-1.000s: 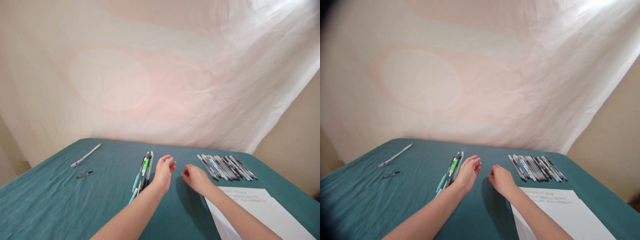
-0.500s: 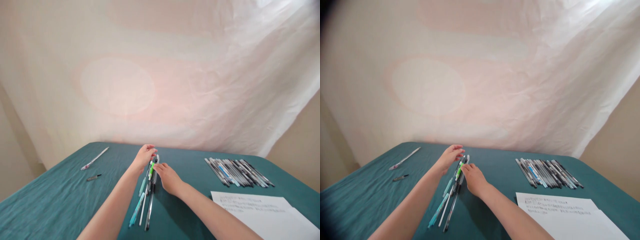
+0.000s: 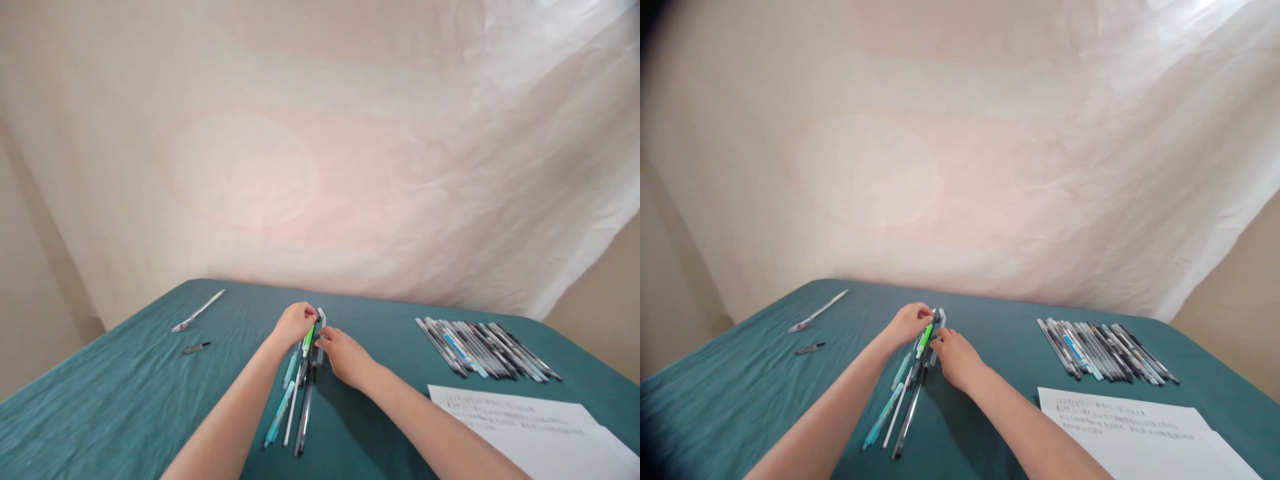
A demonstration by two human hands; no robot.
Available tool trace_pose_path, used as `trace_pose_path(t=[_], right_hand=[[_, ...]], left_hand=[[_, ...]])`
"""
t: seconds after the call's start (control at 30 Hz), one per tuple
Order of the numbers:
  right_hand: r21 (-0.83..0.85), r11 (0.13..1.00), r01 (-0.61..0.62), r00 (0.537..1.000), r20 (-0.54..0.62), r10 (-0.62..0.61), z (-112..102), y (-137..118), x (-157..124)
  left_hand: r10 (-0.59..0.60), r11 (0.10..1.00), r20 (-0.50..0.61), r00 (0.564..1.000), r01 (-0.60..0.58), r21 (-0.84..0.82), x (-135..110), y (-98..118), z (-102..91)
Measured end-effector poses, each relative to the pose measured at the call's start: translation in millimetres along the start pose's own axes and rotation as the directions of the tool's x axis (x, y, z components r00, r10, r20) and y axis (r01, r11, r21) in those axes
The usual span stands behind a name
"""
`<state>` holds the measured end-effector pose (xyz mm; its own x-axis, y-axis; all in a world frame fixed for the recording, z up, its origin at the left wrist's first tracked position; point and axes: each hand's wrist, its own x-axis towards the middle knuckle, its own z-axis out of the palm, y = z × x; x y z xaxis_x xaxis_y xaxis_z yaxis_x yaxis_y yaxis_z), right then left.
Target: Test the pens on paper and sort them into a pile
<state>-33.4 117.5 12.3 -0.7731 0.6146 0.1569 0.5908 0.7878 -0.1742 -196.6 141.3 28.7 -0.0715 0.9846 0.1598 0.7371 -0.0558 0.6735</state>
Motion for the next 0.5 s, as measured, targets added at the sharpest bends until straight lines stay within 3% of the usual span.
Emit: trace_pose_path(t=[0.5], right_hand=[[-0.201,0.975,0.098,0.995,0.013,-0.098,-8.8,-2.6,4.0]], left_hand=[[-0.075,0.966,0.037,0.996,0.063,0.252,-5.1,-8.0,-1.4]])
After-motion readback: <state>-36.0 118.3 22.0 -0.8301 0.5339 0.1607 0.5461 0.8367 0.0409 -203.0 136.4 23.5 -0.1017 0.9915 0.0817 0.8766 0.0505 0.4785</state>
